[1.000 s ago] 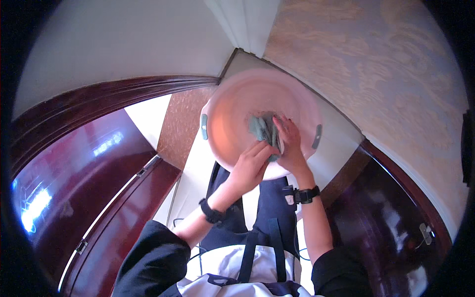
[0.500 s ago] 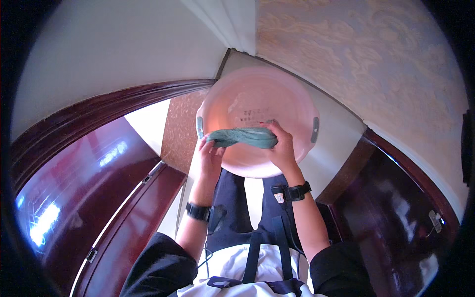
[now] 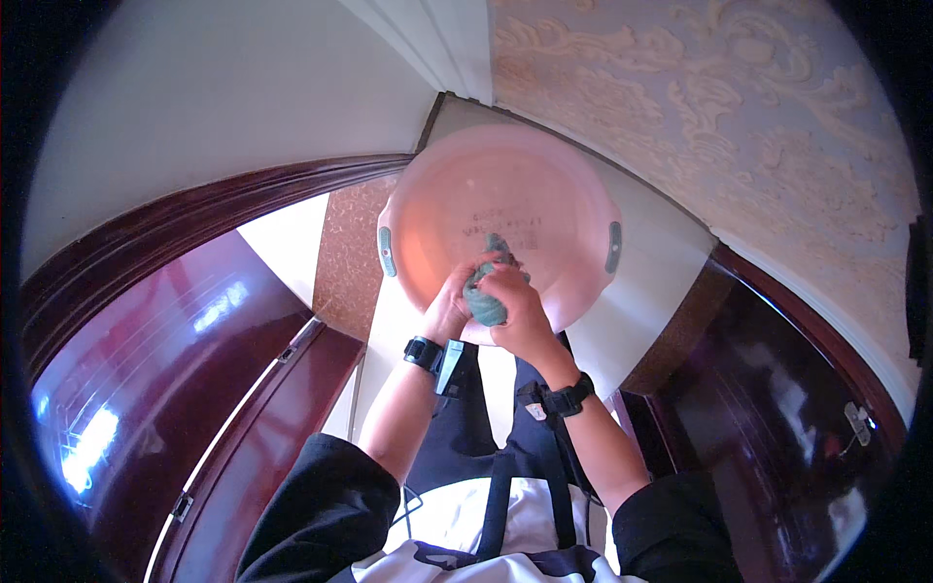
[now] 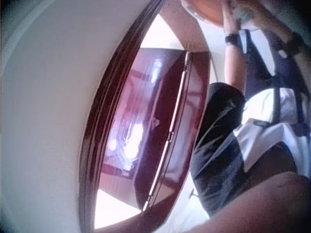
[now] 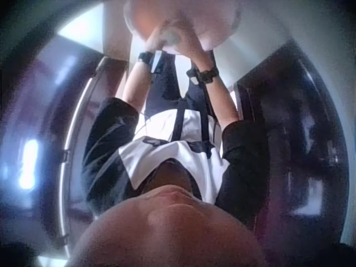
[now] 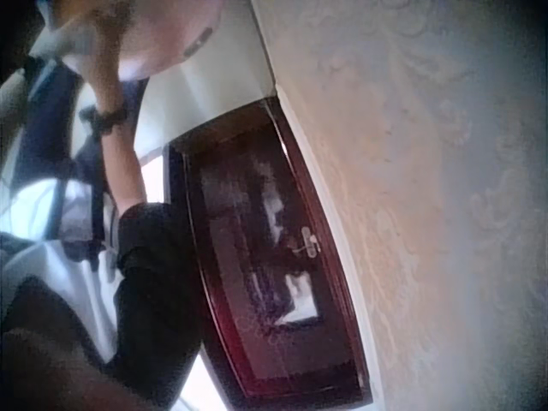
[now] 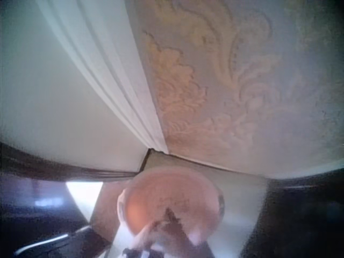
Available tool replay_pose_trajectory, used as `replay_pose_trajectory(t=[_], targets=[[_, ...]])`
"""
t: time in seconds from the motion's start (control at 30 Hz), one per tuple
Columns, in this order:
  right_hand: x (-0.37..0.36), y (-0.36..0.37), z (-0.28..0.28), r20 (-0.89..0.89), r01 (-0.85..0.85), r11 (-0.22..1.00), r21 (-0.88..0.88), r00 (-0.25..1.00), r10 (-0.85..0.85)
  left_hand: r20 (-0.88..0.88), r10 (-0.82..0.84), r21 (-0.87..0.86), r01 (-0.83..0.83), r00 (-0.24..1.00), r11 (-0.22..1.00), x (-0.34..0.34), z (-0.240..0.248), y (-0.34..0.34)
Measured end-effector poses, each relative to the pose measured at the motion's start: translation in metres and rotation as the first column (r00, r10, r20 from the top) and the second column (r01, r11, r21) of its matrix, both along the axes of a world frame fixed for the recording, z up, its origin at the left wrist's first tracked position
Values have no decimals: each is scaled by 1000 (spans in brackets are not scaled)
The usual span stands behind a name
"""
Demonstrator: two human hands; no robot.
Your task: The person washes a cloth in a basin, dumps the water into a toilet, refills the basin with water, and then uses the damp cloth to wipe a blue floor scale and the floor.
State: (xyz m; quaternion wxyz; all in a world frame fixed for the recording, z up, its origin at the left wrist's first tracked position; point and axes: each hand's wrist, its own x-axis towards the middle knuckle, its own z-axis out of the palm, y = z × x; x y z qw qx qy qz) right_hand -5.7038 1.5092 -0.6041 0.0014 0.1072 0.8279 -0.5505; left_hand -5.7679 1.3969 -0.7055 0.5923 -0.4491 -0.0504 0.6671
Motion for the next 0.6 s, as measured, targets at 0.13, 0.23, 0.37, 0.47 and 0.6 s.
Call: replay_pose_trajectory(t=[0.13,0.23,0.37,0.47,0.6], targets=[[15,-5,-29,274,515,712,-478,857,-436,-334,-139,-414,-12,932,910,3,28,22],[17,-3,-42,525,713,187,-676,644,-557,-328,-251,-566,23,911,824,0,18,29],[14,11,-49,755,720,-276,-636,510,-412,-539,-320,-579,-66,779,813,0,29,30],[22,24,-54,880,796,-383,-469,455,-133,-670,-332,-517,-98,664,850,1,37,24],[34,18,-43,432,531,754,-388,827,-360,-666,-430,-585,-69,610,808,-4,50,10]])
